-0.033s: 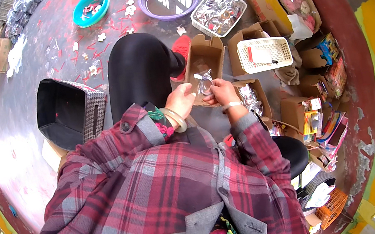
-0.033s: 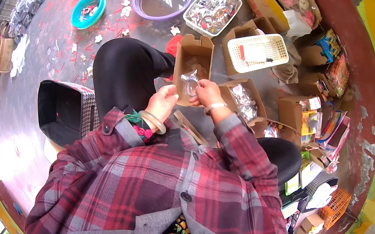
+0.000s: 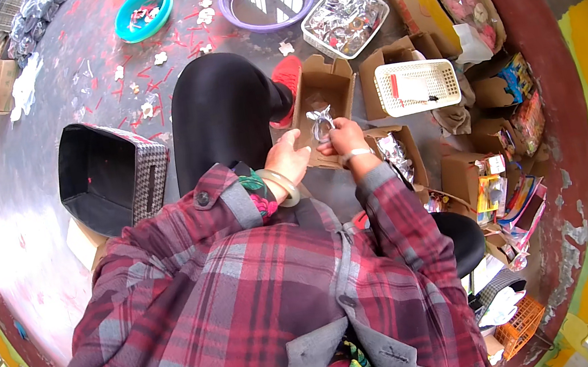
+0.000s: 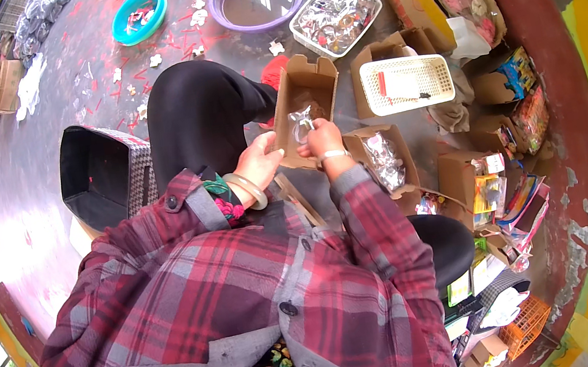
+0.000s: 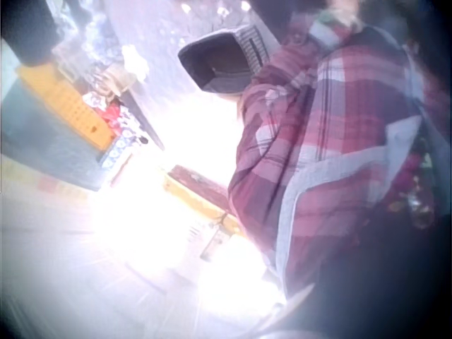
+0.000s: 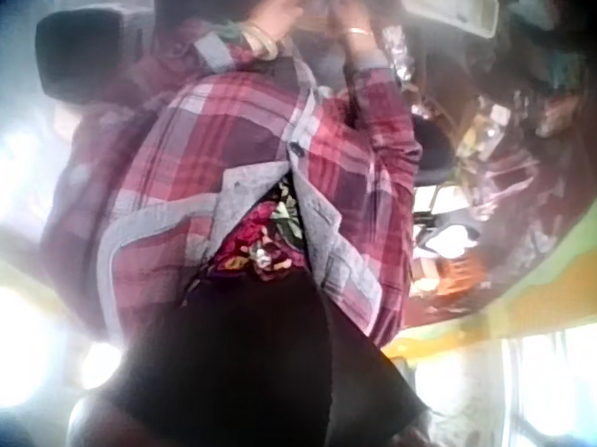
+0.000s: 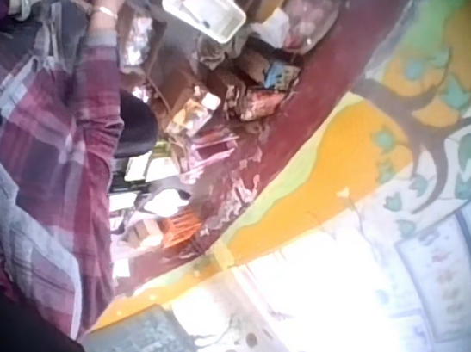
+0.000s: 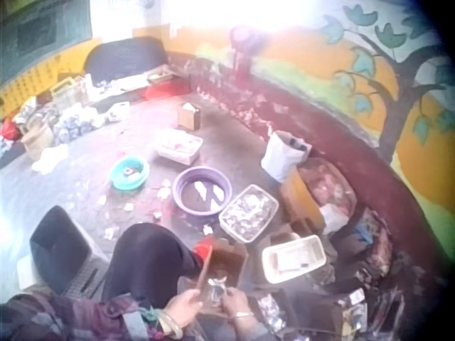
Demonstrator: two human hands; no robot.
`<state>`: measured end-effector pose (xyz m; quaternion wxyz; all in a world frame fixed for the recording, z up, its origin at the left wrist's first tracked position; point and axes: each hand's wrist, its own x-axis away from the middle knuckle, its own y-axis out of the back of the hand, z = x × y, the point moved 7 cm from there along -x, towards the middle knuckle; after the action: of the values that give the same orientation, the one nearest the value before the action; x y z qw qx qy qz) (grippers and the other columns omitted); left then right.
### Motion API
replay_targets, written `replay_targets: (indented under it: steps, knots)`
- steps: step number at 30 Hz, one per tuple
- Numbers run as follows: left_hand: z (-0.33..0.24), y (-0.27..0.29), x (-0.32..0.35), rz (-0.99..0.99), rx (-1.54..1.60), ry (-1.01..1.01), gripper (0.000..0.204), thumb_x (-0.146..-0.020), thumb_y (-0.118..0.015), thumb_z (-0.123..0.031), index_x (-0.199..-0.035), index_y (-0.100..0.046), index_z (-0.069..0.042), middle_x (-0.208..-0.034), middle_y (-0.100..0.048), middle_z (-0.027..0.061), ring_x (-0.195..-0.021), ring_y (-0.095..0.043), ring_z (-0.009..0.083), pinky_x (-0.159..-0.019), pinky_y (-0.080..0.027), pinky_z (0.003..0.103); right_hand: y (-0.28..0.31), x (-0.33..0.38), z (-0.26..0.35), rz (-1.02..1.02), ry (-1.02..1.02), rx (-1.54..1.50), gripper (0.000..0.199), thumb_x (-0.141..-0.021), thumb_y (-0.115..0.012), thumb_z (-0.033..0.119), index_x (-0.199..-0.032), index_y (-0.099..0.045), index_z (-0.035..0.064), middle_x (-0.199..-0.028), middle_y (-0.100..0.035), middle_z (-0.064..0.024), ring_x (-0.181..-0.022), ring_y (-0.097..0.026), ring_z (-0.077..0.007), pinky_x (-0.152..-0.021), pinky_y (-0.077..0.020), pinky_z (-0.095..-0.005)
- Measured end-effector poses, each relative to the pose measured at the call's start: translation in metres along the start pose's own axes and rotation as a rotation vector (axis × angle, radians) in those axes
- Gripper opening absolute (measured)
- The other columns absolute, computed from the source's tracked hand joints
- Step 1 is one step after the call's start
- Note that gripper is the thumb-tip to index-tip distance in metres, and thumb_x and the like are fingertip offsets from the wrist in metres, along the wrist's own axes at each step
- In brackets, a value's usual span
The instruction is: The person sits on the floor and handles small items, placing them into a cardboard box. They then fold the box flaps to close it and continue sorting items from a basket into the box.
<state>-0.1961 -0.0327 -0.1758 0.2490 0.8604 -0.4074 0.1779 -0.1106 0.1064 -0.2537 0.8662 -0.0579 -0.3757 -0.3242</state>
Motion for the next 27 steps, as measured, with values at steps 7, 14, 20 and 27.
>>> replay_targets:
  steps: [7,14,20,27]
  knots:
    - [0.025,-0.026,-0.059,-0.254,-0.399,0.085,0.06,-0.069,-0.068,-0.019,-0.118,-0.041,0.002,-0.118,-0.049,0.0249,-0.114,-0.045,0.0352,-0.094,-0.038,0.04,0.034,-0.063,-0.015,-0.265,0.091,0.387,0.025,-0.079,-0.04,-0.002,-0.099,-0.054,-0.0009,-0.072,-0.062,-0.0162,-0.052,-0.063,-0.0237,-0.043,-0.0516,-0.0318]
    - [0.049,-0.062,-0.089,-0.047,-0.419,0.308,0.042,-0.08,-0.054,-0.014,-0.117,-0.04,-0.001,-0.112,-0.053,0.0246,-0.107,-0.051,0.0363,-0.091,-0.041,0.043,0.067,-0.051,-0.033,-0.216,0.03,0.082,0.04,-0.08,-0.037,-0.004,-0.119,-0.045,-0.0049,-0.079,-0.061,-0.017,-0.056,-0.062,-0.0213,-0.044,-0.0504,-0.0297]
    - [0.08,-0.071,-0.11,-0.063,-0.474,0.306,0.029,-0.083,-0.044,-0.009,-0.112,-0.045,-0.003,-0.103,-0.056,0.0253,-0.099,-0.055,0.0373,-0.082,-0.045,0.044,0.081,-0.053,-0.053,-0.329,0.103,0.08,0.031,-0.076,-0.048,0.003,-0.106,-0.057,0.0017,-0.069,-0.062,-0.016,-0.055,-0.062,-0.0222,-0.048,-0.0475,-0.0325]
    - [0.075,-0.073,-0.11,-0.031,-0.546,0.234,0.036,-0.079,-0.047,-0.004,-0.115,-0.043,-0.003,-0.1,-0.058,0.0252,-0.095,-0.056,0.0378,-0.081,-0.045,0.044,0.08,-0.06,-0.053,-0.41,0.246,0.568,0.022,-0.074,-0.051,0.011,-0.093,-0.06,0.0034,-0.078,-0.061,-0.025,-0.079,-0.059,-0.0396,-0.072,-0.046,-0.045]
